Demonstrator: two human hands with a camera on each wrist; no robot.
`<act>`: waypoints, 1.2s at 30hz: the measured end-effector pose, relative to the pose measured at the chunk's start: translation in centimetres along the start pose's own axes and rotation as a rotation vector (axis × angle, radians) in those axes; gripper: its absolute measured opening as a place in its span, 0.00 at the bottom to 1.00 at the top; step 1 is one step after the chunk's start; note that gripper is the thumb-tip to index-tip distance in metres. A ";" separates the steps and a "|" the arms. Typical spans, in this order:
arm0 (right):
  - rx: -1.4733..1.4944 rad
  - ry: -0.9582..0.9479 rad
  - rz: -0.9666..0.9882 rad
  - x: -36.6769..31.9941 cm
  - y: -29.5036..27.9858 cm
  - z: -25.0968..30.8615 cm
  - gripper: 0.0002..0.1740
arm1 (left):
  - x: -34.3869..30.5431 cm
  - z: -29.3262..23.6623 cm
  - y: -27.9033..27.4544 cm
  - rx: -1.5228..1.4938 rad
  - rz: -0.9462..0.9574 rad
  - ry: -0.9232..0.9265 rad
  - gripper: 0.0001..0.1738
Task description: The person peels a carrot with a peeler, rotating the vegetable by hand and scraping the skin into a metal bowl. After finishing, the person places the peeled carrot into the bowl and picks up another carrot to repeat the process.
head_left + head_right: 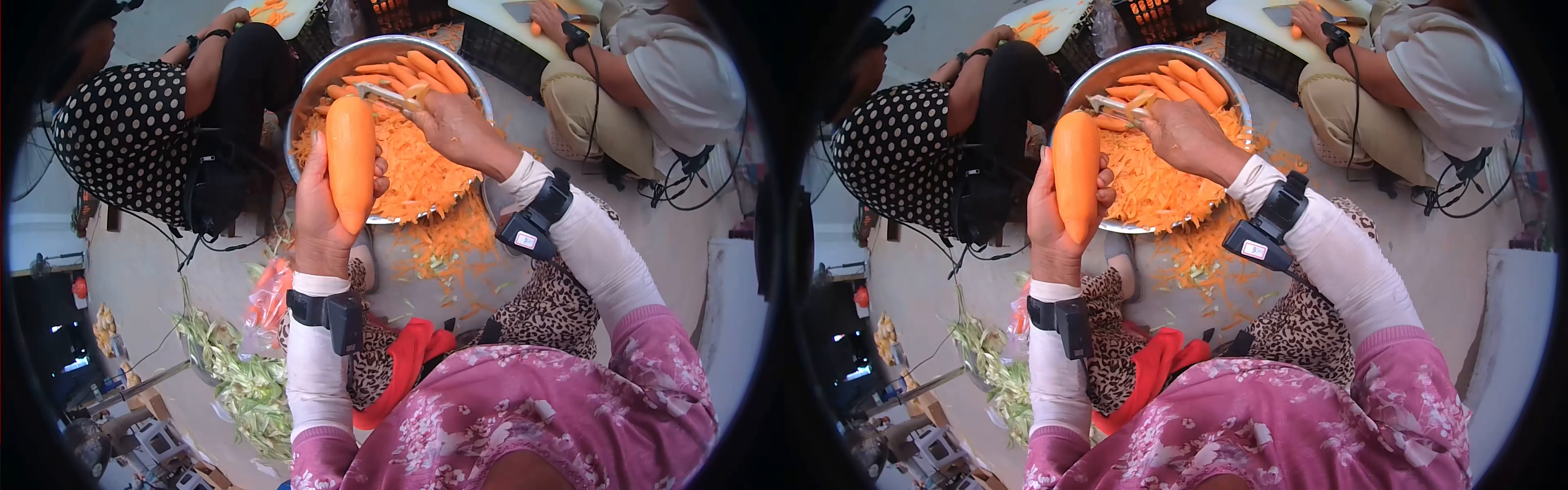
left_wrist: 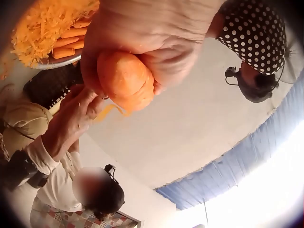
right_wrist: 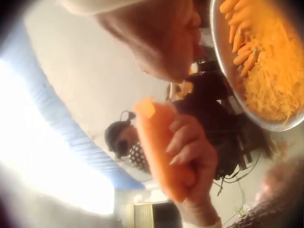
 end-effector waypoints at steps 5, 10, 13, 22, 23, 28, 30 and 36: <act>0.175 0.091 -0.055 -0.8 -1.7 2.3 0.13 | 0.2 -0.3 -1.5 -0.085 -0.092 0.046 0.33; 0.258 -0.319 0.185 -2.3 -0.3 6.8 0.12 | 0.1 -0.5 -1.6 -0.091 -0.125 0.031 0.32; 0.310 -0.325 0.239 -2.9 0.1 7.5 0.13 | 0.2 -0.6 -2.2 -0.087 -0.074 -0.017 0.31; 0.026 -0.145 0.060 -0.2 0.5 1.2 0.13 | -0.3 0.6 -1.2 -0.094 -0.051 -0.084 0.31; -0.078 -0.074 0.098 -0.3 1.0 -0.5 0.14 | -0.2 0.8 -0.7 -0.085 -0.048 -0.091 0.31; -0.023 0.117 0.139 -0.7 0.7 0.6 0.16 | 0.0 0.5 -0.3 -0.063 -0.003 -0.049 0.33; 0.103 -0.053 -0.093 -0.6 -1.1 2.0 0.17 | 0.0 0.1 -0.7 -0.069 -0.017 -0.026 0.33; 0.326 -0.277 0.122 -2.1 -0.5 6.3 0.13 | 0.3 -0.4 -1.1 -0.197 -0.115 0.041 0.34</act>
Point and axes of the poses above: each hand's wrist, its own x-axis towards the middle knuckle, its own y-axis out of the palm, z = x × y, the point moved 6 cm from there along x, towards the middle knuckle, and after that the axes turned 5 degrees about -y, right-handed, at the moved point
